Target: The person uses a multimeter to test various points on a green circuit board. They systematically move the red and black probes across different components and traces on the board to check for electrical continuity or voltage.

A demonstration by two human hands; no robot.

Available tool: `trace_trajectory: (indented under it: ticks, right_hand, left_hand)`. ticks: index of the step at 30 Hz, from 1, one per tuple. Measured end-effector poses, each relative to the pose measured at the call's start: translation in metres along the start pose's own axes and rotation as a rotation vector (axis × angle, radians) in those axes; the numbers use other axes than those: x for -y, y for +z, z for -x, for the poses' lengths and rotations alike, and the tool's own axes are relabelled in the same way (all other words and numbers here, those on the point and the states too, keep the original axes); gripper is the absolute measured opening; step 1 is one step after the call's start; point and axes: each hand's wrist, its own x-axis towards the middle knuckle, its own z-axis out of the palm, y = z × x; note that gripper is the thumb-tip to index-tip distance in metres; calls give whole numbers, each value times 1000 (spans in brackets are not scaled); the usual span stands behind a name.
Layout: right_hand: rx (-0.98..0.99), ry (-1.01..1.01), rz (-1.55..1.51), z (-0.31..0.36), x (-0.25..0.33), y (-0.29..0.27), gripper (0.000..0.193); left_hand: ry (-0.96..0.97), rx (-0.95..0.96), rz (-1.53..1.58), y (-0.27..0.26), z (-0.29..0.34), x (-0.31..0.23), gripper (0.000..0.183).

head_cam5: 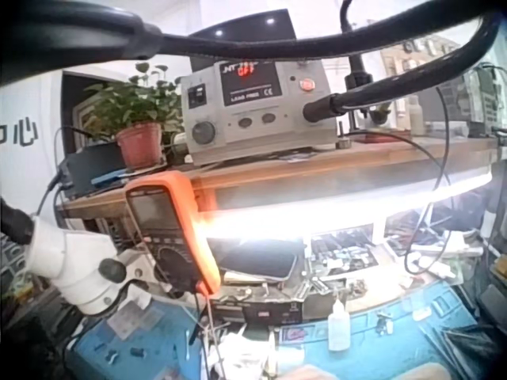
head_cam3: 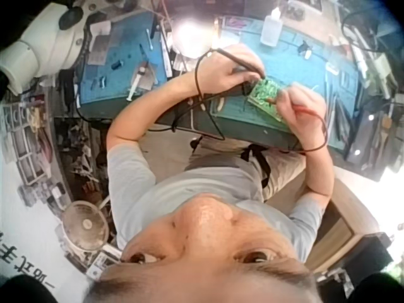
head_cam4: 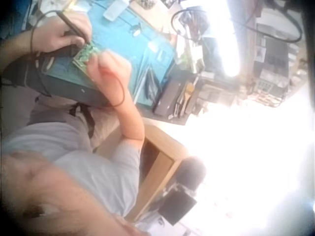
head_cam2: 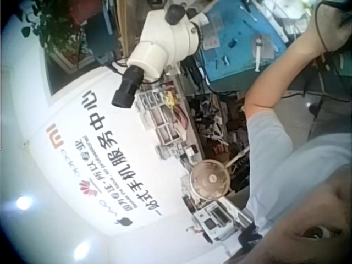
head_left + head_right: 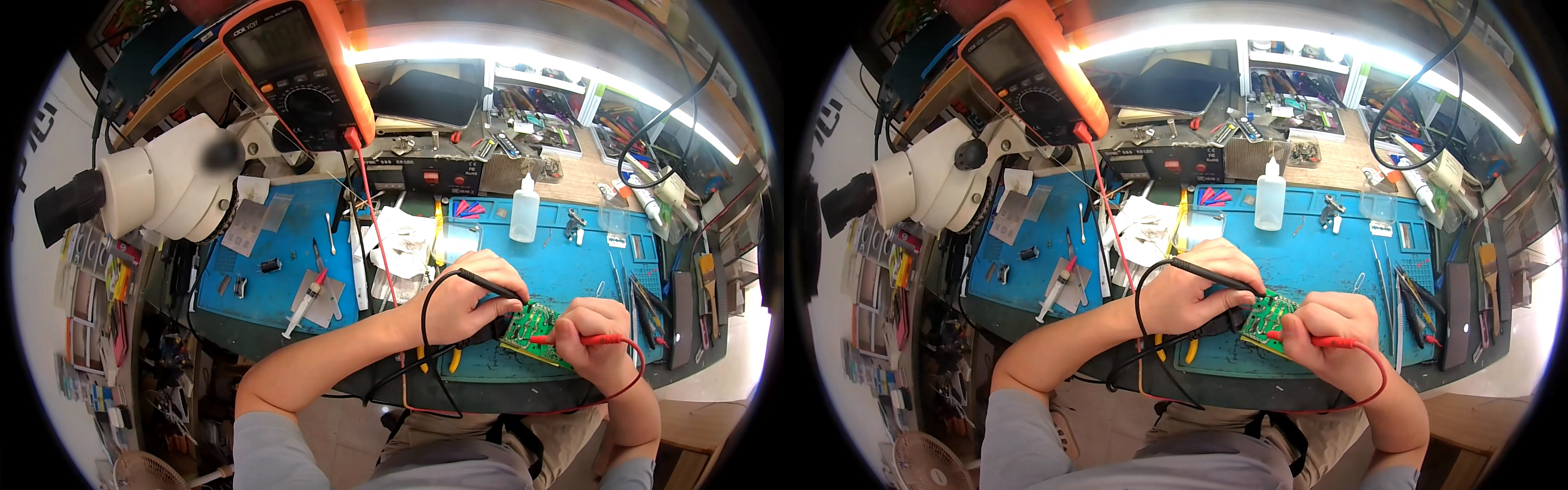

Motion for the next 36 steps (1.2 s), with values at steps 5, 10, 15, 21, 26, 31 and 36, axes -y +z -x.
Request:
trace_trajectory:
  ticks: [5,10,15,21,26,31,36]
  right_hand:
    - [-7,5,-7,0,0,2,25]
    - [11,10,8,-1,1,1,24]
    - [10,1,11,-6,0,-3,25]
    - [-8,53,-32,-4,-1,2,32]
    - [-54,44,-79,-2,-5,-1,33]
    - [-168,126,-189,3,-11,0,33]
    - [-17,93,-66,0,-9,-9,25]
  left_hand:
    - [-4,-2,-2,-1,1,-1,14]
    - [-10,0,-11,-2,2,-1,14]
    - [6,8,-25,-6,-5,0,15]
    - [-25,7,-18,-3,0,-5,14]
    - [-37,28,-39,-3,-4,-4,15]
    - [-55,33,-41,-3,-2,-4,17]
    - [-71,39,-35,-4,-3,-5,17]
